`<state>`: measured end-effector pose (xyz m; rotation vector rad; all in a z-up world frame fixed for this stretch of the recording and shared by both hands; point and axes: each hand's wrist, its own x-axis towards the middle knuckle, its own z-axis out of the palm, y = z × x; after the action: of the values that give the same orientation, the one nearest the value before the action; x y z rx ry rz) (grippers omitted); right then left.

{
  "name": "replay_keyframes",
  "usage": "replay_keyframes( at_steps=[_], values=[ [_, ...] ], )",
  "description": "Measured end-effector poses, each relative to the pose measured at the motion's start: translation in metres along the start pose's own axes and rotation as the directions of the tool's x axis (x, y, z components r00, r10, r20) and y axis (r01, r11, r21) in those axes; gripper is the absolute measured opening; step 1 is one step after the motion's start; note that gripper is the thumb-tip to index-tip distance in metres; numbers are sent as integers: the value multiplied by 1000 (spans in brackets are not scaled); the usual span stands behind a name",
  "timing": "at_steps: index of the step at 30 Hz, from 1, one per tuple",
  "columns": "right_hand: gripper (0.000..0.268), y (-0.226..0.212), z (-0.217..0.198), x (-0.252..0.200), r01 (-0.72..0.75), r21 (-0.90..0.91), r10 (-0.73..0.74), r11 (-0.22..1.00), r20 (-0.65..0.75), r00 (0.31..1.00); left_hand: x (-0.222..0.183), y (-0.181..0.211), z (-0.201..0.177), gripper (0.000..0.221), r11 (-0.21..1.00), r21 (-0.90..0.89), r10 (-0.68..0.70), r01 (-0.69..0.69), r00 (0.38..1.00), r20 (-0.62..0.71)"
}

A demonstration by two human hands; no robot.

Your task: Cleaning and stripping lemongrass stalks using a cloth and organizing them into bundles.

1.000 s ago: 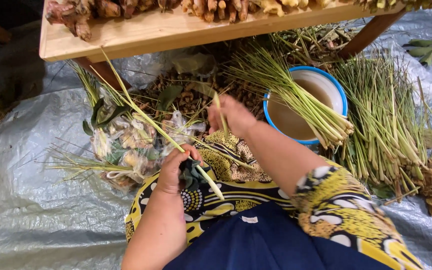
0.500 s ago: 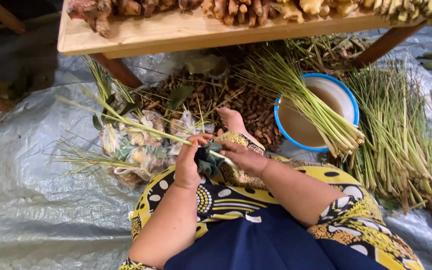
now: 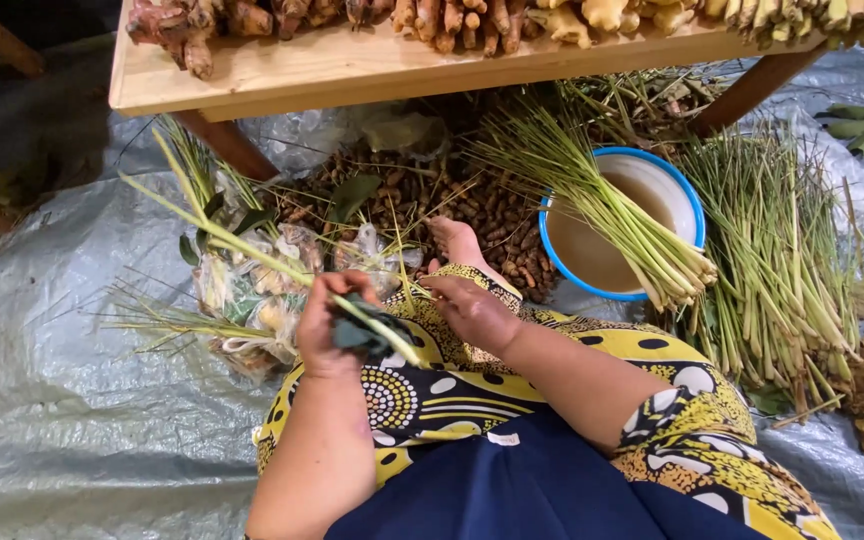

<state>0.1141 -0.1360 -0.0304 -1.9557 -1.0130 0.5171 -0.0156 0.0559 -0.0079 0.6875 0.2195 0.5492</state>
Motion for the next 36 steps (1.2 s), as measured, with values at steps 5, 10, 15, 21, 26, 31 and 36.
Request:
replay_keyframes(
  at_steps=[5,10,15,21,26,31,36],
  values=[
    [66,9,13,35,254,-610,4,751,389,921,8,8,-14,31,997,-74,26,-31,998,-65],
    [25,14,31,58,455,-696,-271,556,365,890,8,7,-18,31,995,-97,-10,6,999,-48],
    [9,-51,-24,70,535,-750,-795,389,21,606,11,11,-26,31,989,-147,0,16,994,110],
    [63,-6,-34,142,32,-800,-17,599,27,999,13,-5,-29,32,988,-126,-61,93,970,237],
    [69,-27,-55,125,52,-345,8,937,171,985,10,-16,-18,32,992,-37,-106,118,964,244],
    [27,-1,-5,74,252,-198,-272,947,-82,959,7,-11,16,32,998,49,28,-37,985,171],
    [61,-12,10,10,-689,715,24,122,692,722,8,-28,23,39,943,310,57,-119,978,201]
  ],
)
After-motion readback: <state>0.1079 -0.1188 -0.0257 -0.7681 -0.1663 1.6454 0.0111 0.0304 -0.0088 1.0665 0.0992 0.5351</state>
